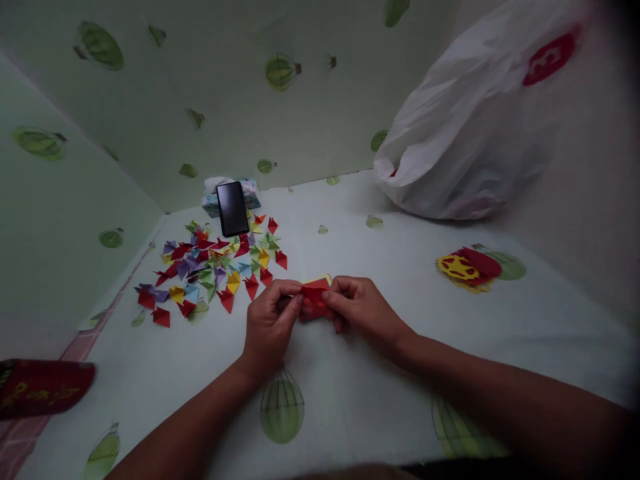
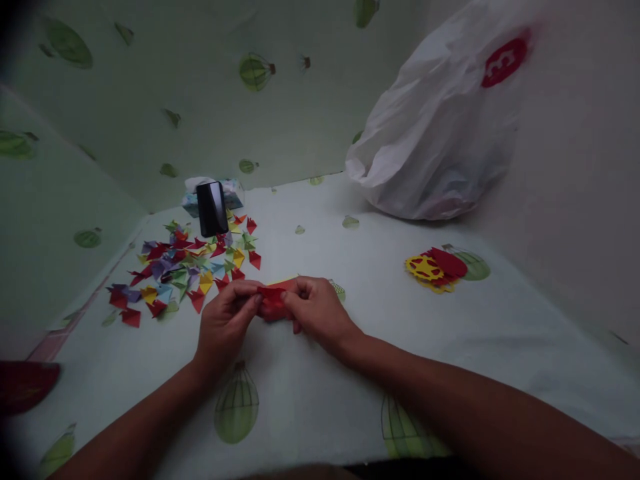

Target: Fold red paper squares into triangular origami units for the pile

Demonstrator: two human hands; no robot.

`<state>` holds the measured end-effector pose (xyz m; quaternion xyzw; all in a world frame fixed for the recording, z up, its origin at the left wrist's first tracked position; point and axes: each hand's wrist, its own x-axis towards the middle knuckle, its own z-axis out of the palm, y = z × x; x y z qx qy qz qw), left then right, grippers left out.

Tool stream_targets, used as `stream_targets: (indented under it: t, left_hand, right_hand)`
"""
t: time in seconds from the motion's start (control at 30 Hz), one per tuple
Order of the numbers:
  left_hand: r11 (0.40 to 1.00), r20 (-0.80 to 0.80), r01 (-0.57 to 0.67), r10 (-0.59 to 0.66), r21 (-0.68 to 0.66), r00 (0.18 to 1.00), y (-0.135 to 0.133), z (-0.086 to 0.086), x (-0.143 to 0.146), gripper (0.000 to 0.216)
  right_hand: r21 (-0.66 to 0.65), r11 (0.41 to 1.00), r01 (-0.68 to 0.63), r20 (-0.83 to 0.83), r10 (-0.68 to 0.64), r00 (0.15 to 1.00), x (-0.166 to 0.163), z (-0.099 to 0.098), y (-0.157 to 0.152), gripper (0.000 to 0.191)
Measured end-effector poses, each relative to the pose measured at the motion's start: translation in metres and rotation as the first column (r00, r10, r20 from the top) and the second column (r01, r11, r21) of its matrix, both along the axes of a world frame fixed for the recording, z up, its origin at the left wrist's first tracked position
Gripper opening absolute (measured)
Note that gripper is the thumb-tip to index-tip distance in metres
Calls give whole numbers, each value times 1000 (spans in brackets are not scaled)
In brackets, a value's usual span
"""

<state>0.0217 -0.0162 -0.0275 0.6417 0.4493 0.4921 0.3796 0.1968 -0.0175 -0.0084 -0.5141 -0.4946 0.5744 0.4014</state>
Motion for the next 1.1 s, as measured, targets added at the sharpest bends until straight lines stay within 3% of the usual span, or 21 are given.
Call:
stream_targets:
  t: [0.13, 0.3, 0.53, 0.67, 0.77, 0.93, 1.0, 1.1]
  left_hand:
    - [980, 195, 40, -1, -195, 981, 3, 3, 2, 11]
    - [947, 280, 98, -8, -307, 960, 4, 7, 3, 16]
    - [940, 235, 107, -29, -325, 972, 2, 13, 4, 18]
    - [925, 224, 112, -30, -362, 974, 2, 15, 4, 19]
    - [927, 203, 96, -22, -363, 979, 1, 16, 5, 18]
    - [930, 178, 103, -41, -352, 983, 5, 16, 1, 16]
    - [916, 237, 153, -66, -371, 969, 9, 14, -2, 15]
    - [875, 328, 269, -136, -403, 935, 13, 12, -6, 15]
  right_hand:
    - [-94, 995, -20, -78, 12, 997, -1, 3, -4, 30]
    - [-105, 994, -43, -62, 36, 997, -3, 4, -7, 34]
    - [-53, 994, -93, 0, 93, 996, -4, 2, -9, 35]
    - [43, 989, -139, 75, 135, 988, -7, 0, -13, 38]
    - [137, 972, -193, 137, 174, 975, -8, -3, -15, 38]
    - [176, 921, -347, 117, 330, 937, -3, -2, -14, 45]
    - [209, 928, -307, 80, 297, 952, 2, 0, -10, 51]
    - [220, 969, -112, -51, 126, 991, 7, 1, -1, 43]
